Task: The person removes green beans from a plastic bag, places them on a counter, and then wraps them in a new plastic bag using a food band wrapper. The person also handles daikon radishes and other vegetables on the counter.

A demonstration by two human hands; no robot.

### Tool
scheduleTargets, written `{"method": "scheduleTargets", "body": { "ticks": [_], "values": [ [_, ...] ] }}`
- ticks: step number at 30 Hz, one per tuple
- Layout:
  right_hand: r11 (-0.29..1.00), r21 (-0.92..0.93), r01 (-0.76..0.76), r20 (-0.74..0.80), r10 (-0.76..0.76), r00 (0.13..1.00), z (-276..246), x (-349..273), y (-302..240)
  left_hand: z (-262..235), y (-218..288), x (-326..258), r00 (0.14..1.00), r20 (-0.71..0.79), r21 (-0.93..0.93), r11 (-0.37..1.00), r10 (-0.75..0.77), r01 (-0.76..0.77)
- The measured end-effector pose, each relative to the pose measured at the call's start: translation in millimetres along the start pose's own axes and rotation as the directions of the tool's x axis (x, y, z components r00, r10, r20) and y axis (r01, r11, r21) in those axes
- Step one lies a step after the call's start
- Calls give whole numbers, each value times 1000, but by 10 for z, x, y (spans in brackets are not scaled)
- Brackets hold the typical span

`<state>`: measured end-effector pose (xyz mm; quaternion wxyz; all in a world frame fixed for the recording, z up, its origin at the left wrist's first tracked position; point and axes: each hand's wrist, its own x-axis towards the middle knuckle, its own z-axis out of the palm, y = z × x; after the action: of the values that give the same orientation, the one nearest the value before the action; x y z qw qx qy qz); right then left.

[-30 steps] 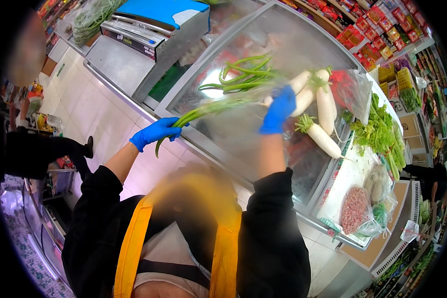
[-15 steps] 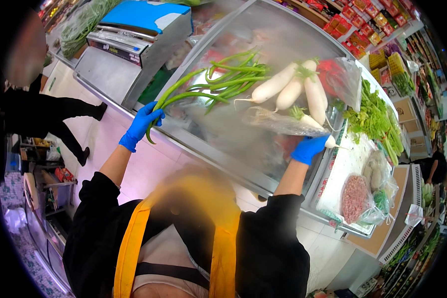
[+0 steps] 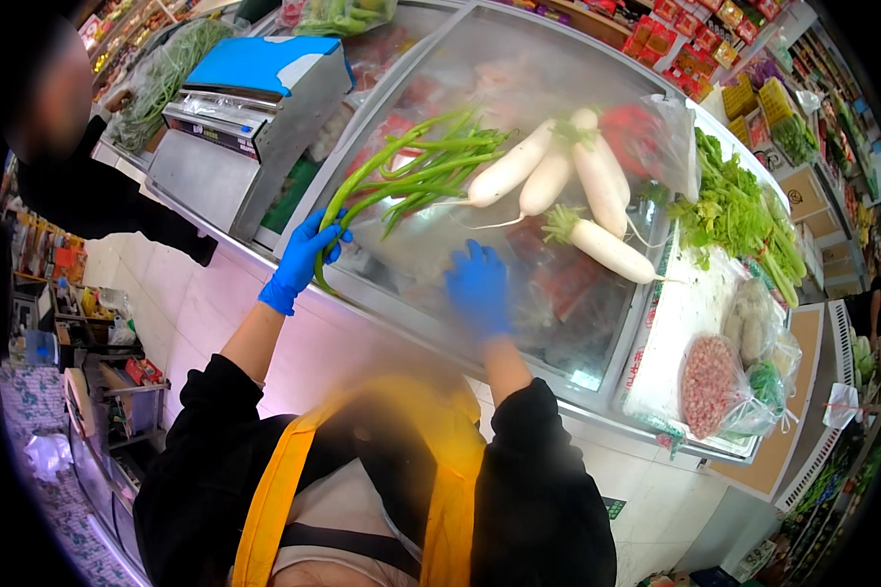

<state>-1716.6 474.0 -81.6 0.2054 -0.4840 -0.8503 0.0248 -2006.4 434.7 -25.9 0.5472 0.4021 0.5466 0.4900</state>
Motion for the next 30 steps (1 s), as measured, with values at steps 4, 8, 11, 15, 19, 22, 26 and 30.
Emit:
{"method": "scheduleTargets", "body": {
  "ticks": [4,8,11,15,19,22,26,30],
  "values": [
    [392,830,-397,158,519,840,-128,7,-51,117,-41,-243,998,28,112,992,47,-50],
    [-150,953,-262,302,490,818,-396,159,-183,272,-95,-527,990,69,306,942,121,-136],
    [-190,930,-316,369,452,813,-478,207,-279,438,6,-678,876,308,611,629,371,-481],
    [-132,991,-33,111,641,760,-390,-40,285,423,117,-824,843,377,659,528,384,-535],
    [-672,699,243,262,557,788,-976,-643,361,40,-151,-743,816,124,544,649,564,-531],
    [-702,671,240,268,532,803,-1352,-1075,-31,191,-107,-553,812,19,526,685,583,-505],
    [-689,663,293,255,576,777,-1401,-1625,-140,659,-208,-358,842,147,881,319,519,-350],
    [-62,964,260,-166,624,763,-1309,-2046,-125,1962,-478,-962,771,347,431,639,533,-637]
  ]
}}
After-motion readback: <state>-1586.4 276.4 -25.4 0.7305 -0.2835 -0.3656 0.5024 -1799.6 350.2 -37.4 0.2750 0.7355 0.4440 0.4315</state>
